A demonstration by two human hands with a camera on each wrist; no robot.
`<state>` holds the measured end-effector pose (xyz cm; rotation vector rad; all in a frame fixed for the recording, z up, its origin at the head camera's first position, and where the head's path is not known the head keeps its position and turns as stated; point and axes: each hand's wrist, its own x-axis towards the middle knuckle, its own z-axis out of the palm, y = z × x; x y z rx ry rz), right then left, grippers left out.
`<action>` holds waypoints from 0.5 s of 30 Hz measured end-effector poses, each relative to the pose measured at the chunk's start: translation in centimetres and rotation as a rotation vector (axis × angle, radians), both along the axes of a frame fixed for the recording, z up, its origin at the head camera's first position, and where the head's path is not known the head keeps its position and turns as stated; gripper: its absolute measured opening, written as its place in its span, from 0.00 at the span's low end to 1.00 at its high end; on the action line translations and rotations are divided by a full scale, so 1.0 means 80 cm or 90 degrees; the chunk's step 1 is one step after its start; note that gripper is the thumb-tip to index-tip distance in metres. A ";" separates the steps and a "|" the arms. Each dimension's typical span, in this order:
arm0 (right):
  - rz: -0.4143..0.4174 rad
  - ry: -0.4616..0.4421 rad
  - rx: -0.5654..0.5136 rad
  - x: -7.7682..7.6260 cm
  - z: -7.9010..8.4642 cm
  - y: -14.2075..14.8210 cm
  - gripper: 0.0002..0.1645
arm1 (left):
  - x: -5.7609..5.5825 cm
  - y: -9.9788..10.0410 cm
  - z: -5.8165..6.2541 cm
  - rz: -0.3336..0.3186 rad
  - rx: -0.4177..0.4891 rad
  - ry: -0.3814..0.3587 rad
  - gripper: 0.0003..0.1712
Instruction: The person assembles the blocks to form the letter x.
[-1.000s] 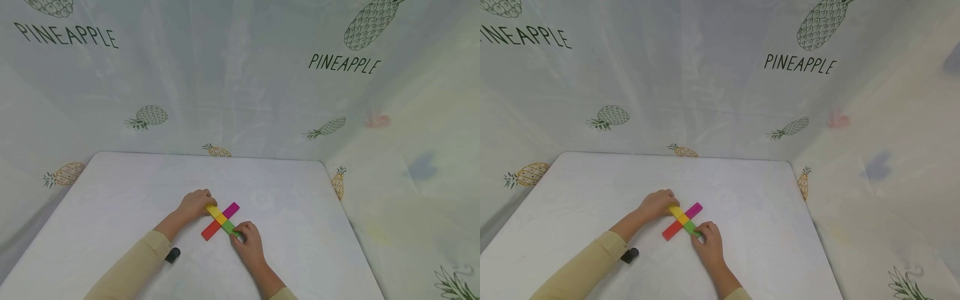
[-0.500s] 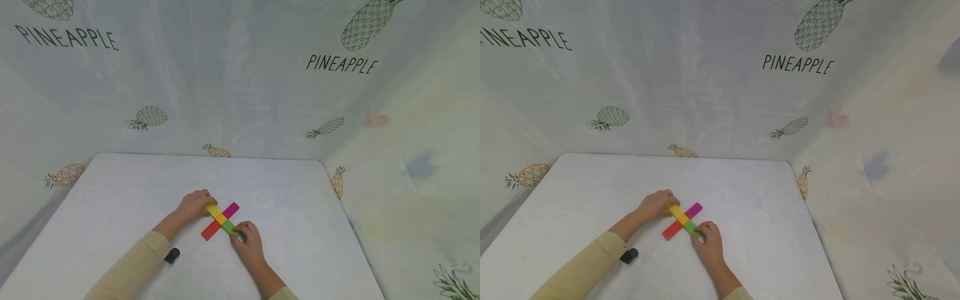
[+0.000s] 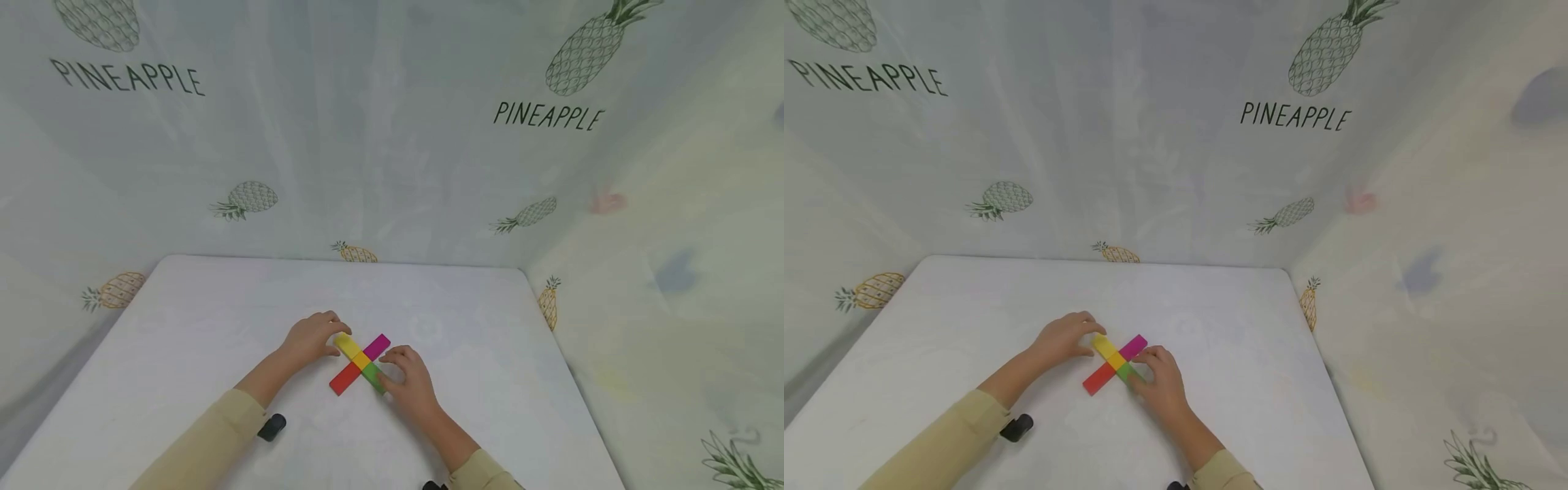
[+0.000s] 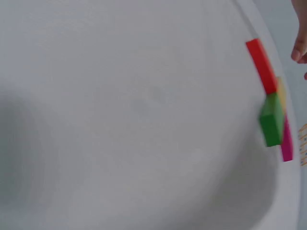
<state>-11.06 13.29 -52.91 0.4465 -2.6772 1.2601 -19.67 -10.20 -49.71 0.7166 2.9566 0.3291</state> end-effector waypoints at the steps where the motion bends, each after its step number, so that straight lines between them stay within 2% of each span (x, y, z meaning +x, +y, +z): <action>1: 0.010 0.008 0.011 -0.005 0.007 0.002 0.14 | 0.001 -0.001 0.003 0.001 0.004 0.003 0.25; 4: 0.032 0.039 0.053 -0.017 0.027 0.008 0.15 | 0.005 -0.003 0.014 0.001 0.014 0.018 0.26; 8: 0.061 0.112 0.130 -0.025 0.048 0.022 0.17 | 0.018 -0.010 0.028 -0.001 0.028 0.044 0.29; 15: 0.097 0.241 0.239 -0.032 0.075 0.053 0.23 | 0.039 -0.035 0.050 -0.019 0.038 0.123 0.32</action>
